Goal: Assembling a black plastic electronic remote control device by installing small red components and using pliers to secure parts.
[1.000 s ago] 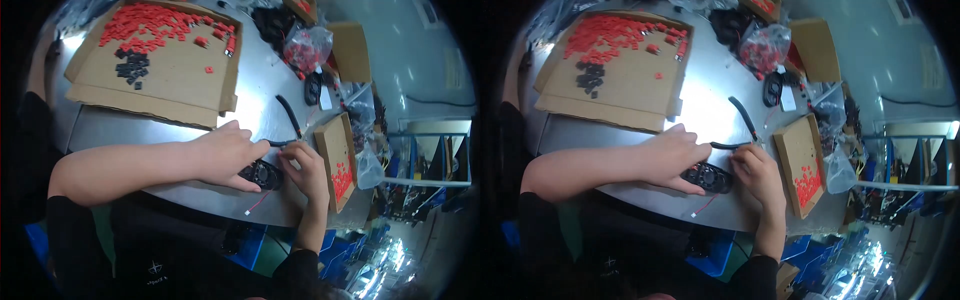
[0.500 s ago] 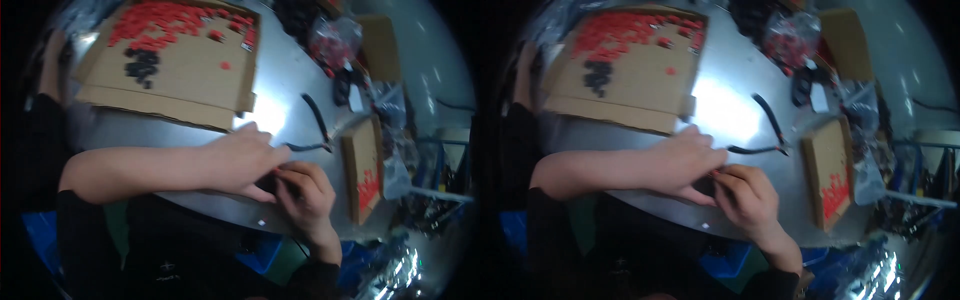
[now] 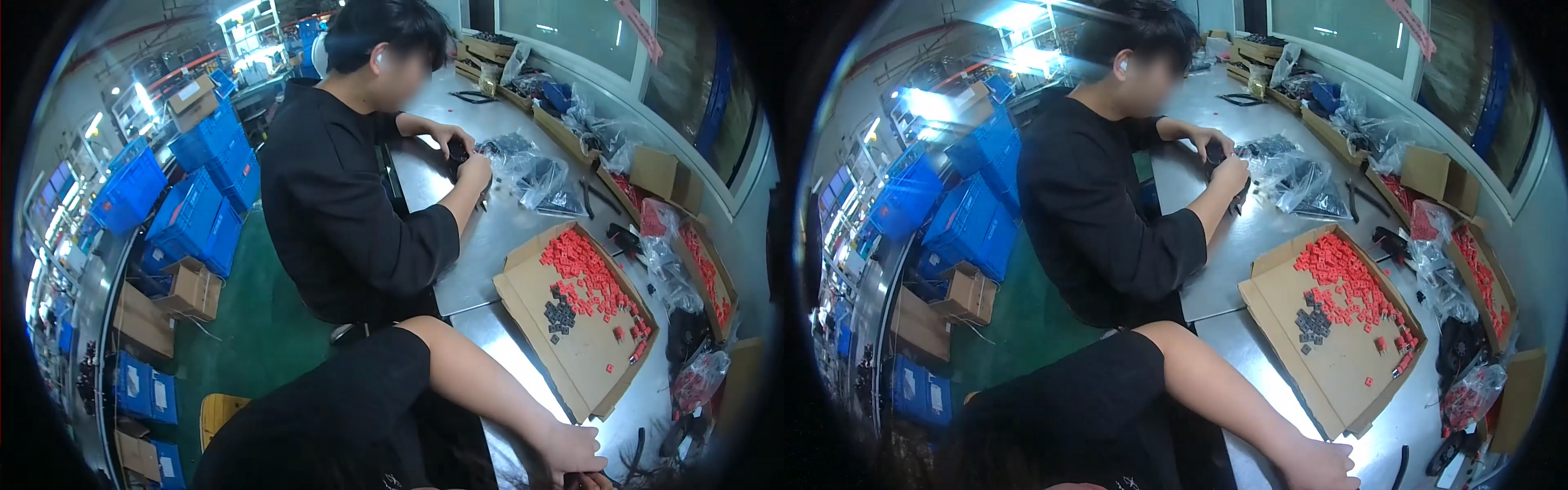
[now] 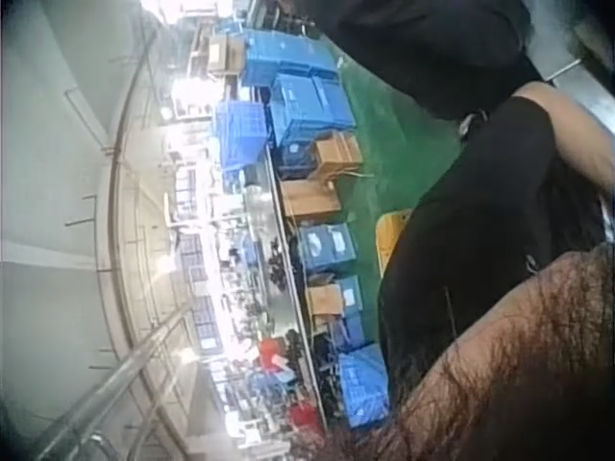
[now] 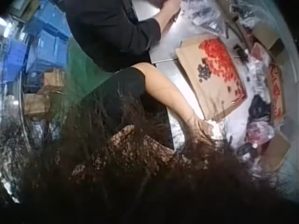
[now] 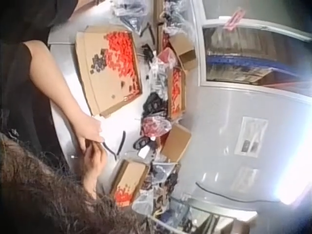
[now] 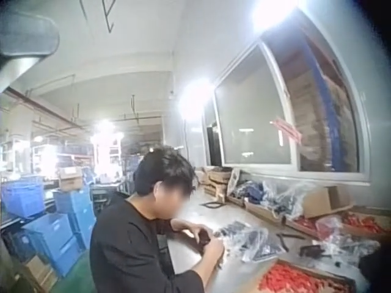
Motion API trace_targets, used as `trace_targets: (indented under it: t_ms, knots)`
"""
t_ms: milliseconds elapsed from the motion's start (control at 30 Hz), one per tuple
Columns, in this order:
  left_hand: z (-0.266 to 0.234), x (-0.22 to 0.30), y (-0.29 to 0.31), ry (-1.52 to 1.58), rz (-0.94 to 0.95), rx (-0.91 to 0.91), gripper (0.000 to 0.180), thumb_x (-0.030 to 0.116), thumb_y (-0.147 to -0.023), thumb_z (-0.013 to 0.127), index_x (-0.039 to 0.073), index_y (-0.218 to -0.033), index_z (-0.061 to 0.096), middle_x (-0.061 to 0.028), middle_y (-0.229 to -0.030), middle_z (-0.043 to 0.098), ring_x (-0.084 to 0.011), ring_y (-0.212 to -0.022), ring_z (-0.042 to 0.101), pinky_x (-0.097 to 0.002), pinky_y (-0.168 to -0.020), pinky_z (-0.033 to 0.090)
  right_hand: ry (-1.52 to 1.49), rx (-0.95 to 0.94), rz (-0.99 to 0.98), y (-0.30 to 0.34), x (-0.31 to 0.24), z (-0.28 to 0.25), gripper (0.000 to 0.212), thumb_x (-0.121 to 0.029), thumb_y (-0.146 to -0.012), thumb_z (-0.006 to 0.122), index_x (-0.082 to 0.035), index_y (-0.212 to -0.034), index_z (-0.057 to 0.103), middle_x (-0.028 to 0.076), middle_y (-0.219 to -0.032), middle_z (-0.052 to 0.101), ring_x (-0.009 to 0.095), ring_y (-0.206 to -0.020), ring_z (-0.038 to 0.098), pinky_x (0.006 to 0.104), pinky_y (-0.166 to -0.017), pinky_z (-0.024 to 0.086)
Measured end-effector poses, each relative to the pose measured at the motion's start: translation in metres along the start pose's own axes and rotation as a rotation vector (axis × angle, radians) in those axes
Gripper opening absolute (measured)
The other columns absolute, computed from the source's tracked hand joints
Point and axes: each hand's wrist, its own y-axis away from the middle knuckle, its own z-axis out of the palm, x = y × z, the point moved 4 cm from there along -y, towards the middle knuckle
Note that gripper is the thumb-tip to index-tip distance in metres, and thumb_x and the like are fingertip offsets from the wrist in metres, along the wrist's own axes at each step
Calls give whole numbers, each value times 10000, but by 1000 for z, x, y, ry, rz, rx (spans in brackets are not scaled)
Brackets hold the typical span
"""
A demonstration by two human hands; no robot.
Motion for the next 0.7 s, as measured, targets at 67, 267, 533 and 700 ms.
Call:
trace_targets:
  t_ms: [67, 267, 533, 700]
  knots:
    - [3, 3, -1, -27, -47, -10, 789, 559, -728, 831, 8, -1193, 509, -168, -922, 687, -365, -910, 646, -441, -910, 410, 22, 3, 0, 4, 3, -1, 241, 6, -892, 740, -7, -1132, 717, 209, -1077, 720, 380, -981, 698, 421, -885, 568]
    - [3, 1, -2, -70, 7, 37, 799, 566, -713, 832, 1, -1177, 512, -180, -901, 685, -373, -914, 665, -444, -917, 420, 7, -28, 7, 8, 8, 0, 247, 6, -895, 732, -12, -1141, 714, 200, -1079, 721, 374, -987, 700, 420, -882, 572]
    - [12, 9, -11, 24, 41, 90, 837, 659, -659, 804, -1, -1101, 541, -198, -870, 674, -404, -838, 660, -478, -845, 452, 110, -46, 73, 14, 10, -8, 251, -5, -899, 734, -22, -1150, 727, 191, -1075, 723, 374, -985, 702, 417, -878, 572]
    - [-30, 26, 12, 189, -17, 58, 612, 495, -764, 808, 29, -1092, 585, -219, -985, 675, -423, -934, 634, -510, -835, 480, 121, 33, 117, 9, 4, -1, 298, 56, -702, 790, -47, -977, 736, 139, -1000, 701, 329, -893, 676, 401, -776, 551]
